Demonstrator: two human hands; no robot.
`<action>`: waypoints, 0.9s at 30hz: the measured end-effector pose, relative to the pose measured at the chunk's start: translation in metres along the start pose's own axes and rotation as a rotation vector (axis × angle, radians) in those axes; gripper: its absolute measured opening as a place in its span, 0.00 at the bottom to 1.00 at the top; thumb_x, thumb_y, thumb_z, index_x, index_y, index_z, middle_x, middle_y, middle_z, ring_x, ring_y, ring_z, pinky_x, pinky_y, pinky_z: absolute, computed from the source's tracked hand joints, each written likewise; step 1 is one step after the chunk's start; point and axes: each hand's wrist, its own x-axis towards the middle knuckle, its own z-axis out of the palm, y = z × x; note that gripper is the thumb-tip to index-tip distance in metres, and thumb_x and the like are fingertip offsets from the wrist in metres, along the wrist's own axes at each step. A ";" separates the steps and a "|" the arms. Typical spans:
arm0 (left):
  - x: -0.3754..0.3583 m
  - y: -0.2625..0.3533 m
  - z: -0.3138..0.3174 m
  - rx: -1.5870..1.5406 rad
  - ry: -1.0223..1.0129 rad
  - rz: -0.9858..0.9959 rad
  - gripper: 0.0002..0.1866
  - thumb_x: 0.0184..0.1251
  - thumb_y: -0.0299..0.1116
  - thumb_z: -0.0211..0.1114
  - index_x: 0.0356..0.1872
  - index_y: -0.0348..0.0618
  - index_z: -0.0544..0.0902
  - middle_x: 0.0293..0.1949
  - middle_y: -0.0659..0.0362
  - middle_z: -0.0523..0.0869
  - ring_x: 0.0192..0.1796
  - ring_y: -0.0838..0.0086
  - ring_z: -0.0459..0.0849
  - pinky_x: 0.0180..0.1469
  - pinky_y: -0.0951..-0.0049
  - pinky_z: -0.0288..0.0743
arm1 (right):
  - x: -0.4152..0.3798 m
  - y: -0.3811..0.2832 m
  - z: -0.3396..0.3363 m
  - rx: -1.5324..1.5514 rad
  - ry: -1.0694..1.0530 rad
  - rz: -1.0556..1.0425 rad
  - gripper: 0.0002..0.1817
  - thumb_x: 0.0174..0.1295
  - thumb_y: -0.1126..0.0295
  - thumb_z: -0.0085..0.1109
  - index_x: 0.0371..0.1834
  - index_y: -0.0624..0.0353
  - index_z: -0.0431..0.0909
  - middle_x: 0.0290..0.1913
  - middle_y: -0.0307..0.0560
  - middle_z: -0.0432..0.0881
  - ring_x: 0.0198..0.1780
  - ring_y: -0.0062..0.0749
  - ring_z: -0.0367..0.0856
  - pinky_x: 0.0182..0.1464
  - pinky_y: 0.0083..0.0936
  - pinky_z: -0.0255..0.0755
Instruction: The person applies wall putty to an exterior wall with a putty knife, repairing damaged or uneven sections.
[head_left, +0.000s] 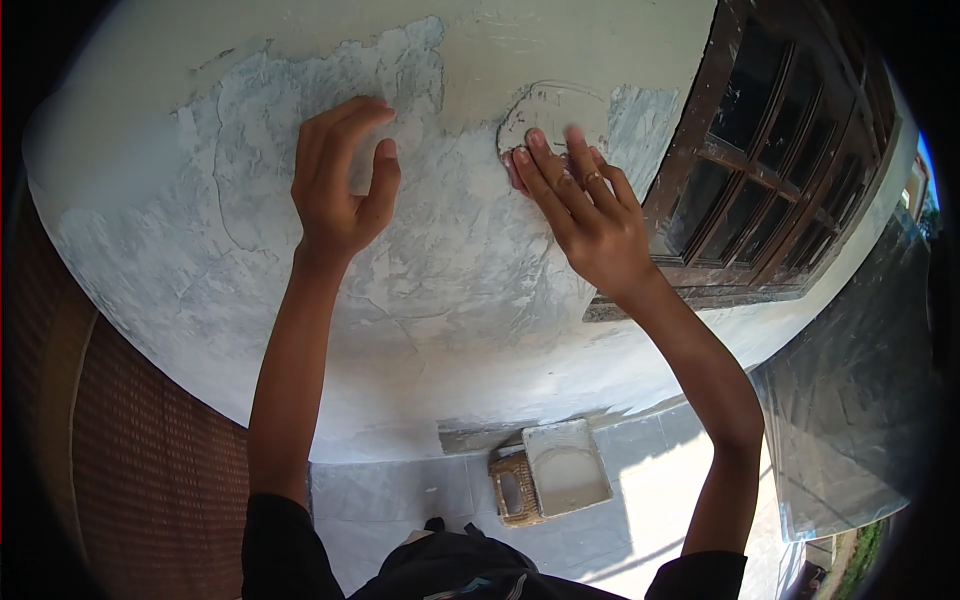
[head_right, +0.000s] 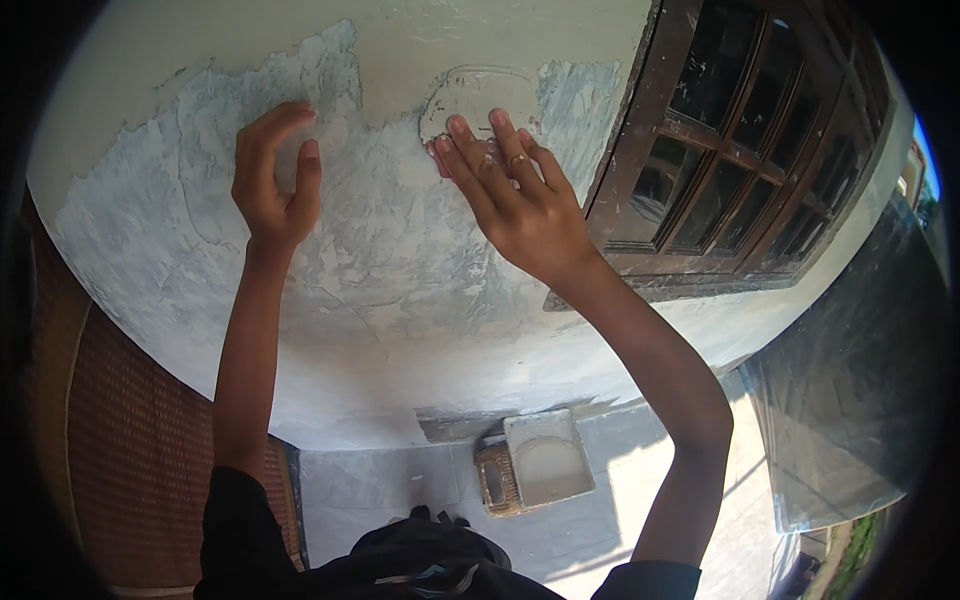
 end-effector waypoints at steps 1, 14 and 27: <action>0.000 0.000 0.001 0.011 0.008 0.010 0.16 0.58 0.21 0.65 0.49 0.43 0.83 0.49 0.56 0.86 0.52 0.63 0.82 0.54 0.67 0.78 | 0.002 0.001 0.000 -0.048 0.016 -0.041 0.25 0.65 0.73 0.65 0.66 0.48 0.78 0.69 0.41 0.77 0.71 0.44 0.73 0.54 0.35 0.80; -0.002 -0.007 0.005 -0.001 0.056 0.045 0.18 0.57 0.21 0.65 0.49 0.45 0.84 0.49 0.58 0.88 0.51 0.67 0.84 0.52 0.70 0.78 | 0.019 0.003 -0.013 -0.328 -0.142 -0.366 0.23 0.58 0.82 0.65 0.59 0.68 0.79 0.60 0.68 0.80 0.52 0.59 0.86 0.47 0.42 0.88; 0.001 -0.005 0.005 -0.002 0.051 0.020 0.17 0.58 0.20 0.65 0.49 0.43 0.83 0.49 0.58 0.87 0.51 0.66 0.84 0.53 0.69 0.78 | 0.015 -0.019 -0.021 -0.044 -0.153 -0.082 0.19 0.57 0.81 0.64 0.53 0.71 0.80 0.55 0.65 0.83 0.52 0.62 0.85 0.46 0.46 0.87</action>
